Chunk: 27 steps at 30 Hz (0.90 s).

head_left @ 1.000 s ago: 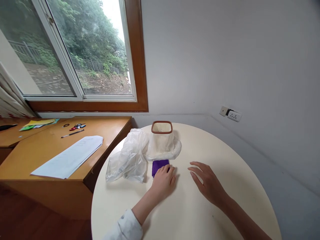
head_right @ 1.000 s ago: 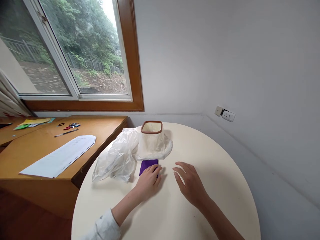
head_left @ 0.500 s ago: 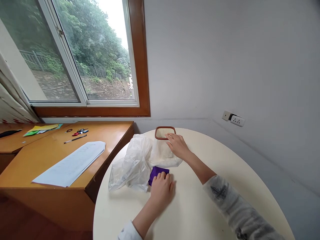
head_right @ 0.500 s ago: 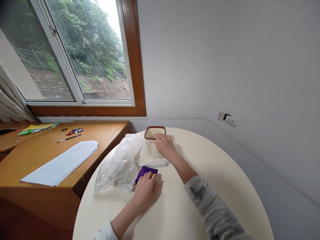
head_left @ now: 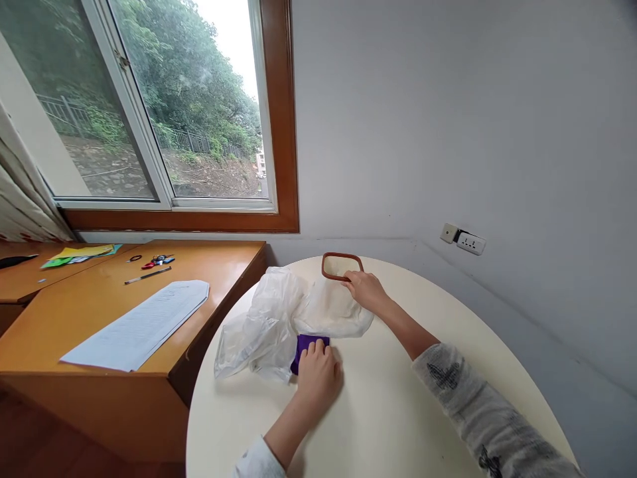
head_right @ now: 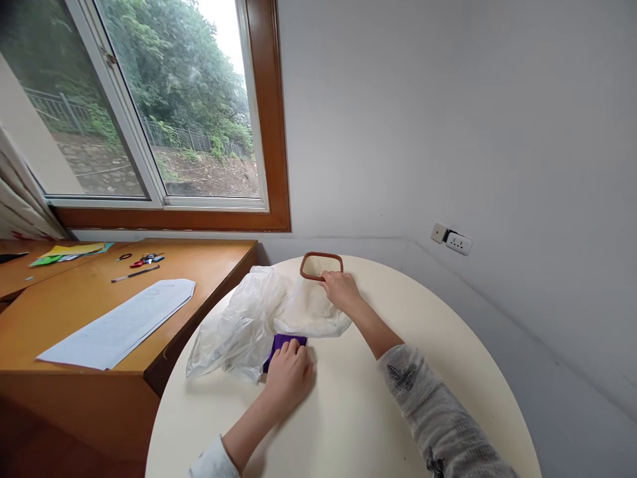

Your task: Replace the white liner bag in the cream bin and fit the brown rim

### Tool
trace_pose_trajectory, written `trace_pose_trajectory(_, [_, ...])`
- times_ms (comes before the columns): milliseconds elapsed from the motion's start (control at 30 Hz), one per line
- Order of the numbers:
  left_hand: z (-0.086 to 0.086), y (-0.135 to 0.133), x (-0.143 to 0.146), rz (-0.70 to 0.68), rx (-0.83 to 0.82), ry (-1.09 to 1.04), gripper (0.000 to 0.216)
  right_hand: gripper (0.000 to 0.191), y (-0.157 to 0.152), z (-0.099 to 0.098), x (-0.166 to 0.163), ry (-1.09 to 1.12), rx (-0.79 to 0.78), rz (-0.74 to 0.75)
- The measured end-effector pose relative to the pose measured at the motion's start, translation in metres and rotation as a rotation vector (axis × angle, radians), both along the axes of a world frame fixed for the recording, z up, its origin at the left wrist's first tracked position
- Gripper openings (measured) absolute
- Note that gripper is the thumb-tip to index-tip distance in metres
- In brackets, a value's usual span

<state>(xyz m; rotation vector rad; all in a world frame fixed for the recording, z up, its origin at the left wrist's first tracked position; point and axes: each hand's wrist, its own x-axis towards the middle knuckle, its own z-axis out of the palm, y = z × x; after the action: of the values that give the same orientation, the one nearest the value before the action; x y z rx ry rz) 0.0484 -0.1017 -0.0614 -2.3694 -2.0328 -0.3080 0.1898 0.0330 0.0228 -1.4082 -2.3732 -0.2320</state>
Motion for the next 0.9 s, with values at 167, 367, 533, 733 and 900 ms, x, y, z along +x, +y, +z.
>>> trace_pose_trajectory(167, [-0.002,-0.001,0.000,0.001,0.017,0.006,0.025,0.014,-0.017,0.003,0.031,-0.016,-0.013,-0.017])
trace_pose_trajectory(367, [-0.006,-0.001,-0.001,-0.009,0.054,0.015,0.029,0.017,-0.044,0.006,0.073,-0.002,-0.056,-0.046])
trace_pose_trajectory(533, [-0.007,0.002,-0.001,-0.039,0.141,-0.142,0.043,0.019,-0.075,0.010,0.097,0.054,-0.109,-0.011])
trace_pose_trajectory(733, [-0.007,0.001,0.004,-0.190,0.187,-0.546,0.074,0.018,-0.117,0.014,0.099,0.095,-0.146,0.033])
trace_pose_trajectory(900, [-0.008,-0.005,0.009,-0.289,0.060,-0.793,0.105,0.019,-0.149,0.011,0.096,0.132,-0.127,0.151])
